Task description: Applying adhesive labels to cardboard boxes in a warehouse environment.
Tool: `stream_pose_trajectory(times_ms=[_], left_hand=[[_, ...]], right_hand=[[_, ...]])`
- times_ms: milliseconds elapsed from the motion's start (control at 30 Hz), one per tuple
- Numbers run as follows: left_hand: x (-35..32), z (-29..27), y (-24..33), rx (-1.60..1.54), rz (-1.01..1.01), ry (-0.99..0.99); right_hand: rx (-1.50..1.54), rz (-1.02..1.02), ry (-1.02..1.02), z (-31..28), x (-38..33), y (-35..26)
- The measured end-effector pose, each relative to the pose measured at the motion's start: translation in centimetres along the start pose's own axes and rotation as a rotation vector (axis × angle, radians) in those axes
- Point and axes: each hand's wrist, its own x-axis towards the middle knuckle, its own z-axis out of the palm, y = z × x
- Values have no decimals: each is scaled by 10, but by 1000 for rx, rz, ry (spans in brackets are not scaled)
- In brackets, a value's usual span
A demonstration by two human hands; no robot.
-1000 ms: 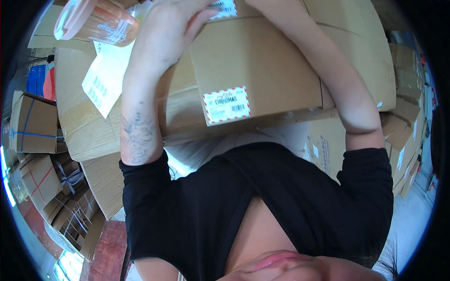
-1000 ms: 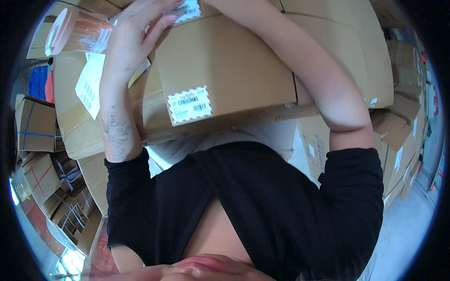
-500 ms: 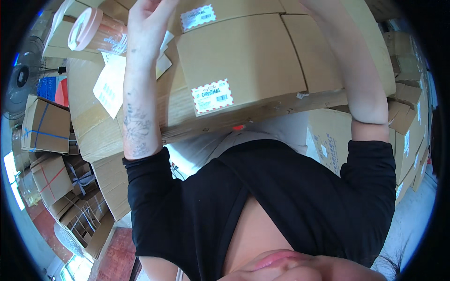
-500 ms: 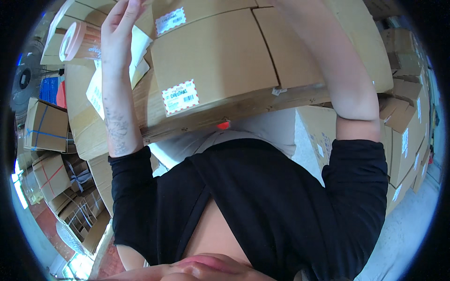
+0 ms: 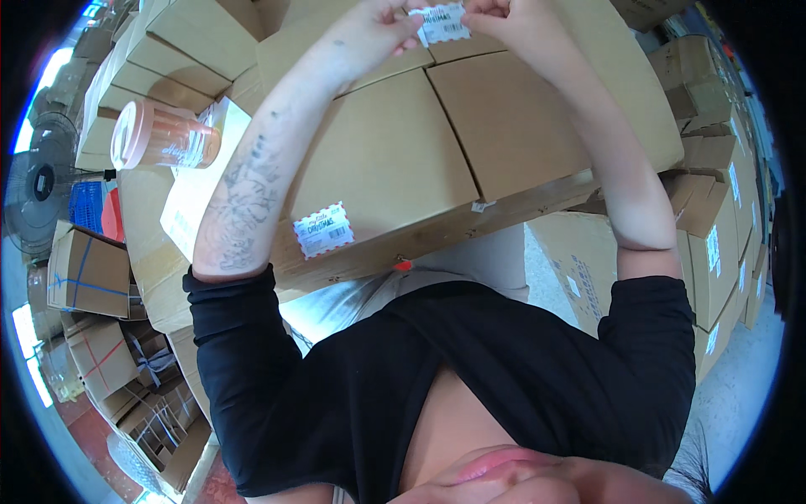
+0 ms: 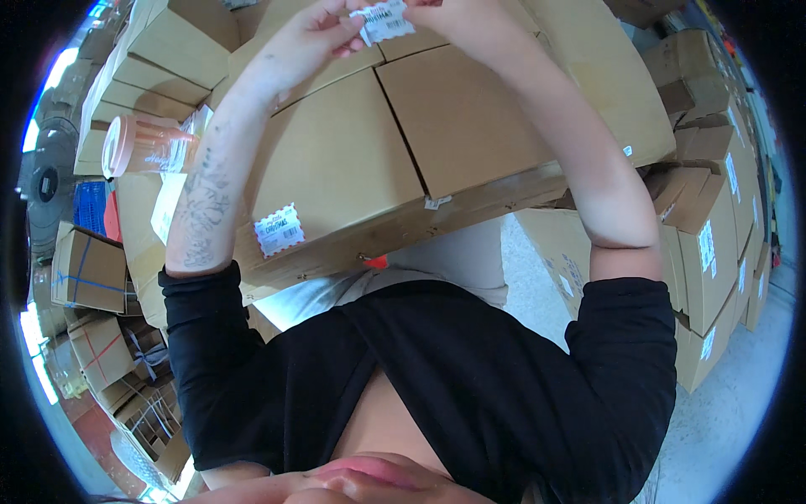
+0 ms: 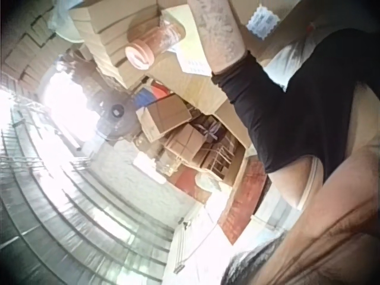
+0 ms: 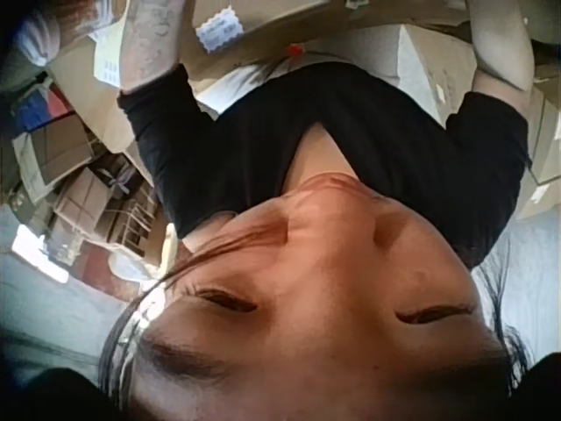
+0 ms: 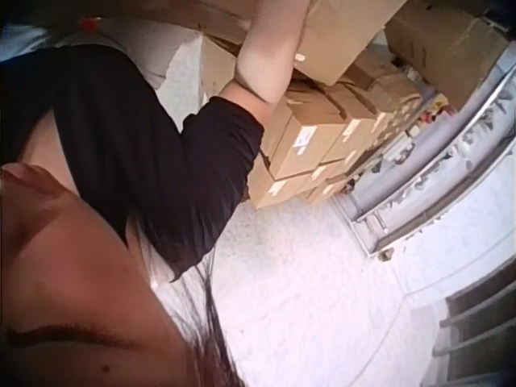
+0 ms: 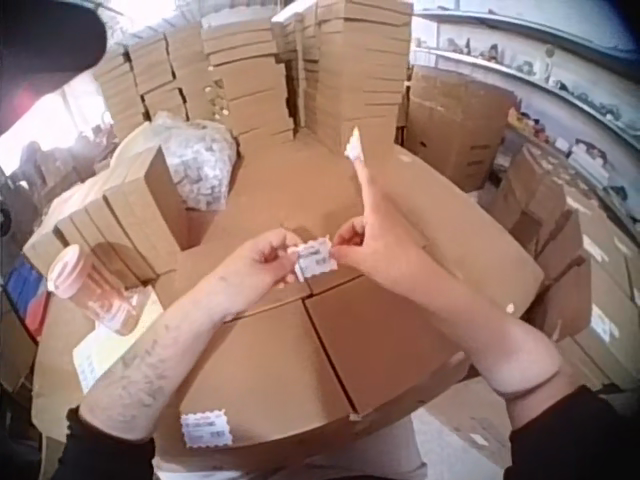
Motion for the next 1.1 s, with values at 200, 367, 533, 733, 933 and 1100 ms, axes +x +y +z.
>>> stream_pose_trajectory(times_ms=[200,367,533,733,933,1100], left_hand=[[6,21,10,174,-98,-128],[1,18,36,91,-219,-183],[-1,29,44,135,-211,-135],[18,21,14,353,-159,-59],[12,18,17,449,-146,11],[11,23,15,463,-165,51]], right_hand=[[56,61,16,-15,-9,30],[-51,90,6,-16,-9,29],[-31,30,36,-15,-10,38],[61,24,27,-10,-13,44],[-88,69,16,-9,-13,37],[-139,141,24,-10,-15,23]])
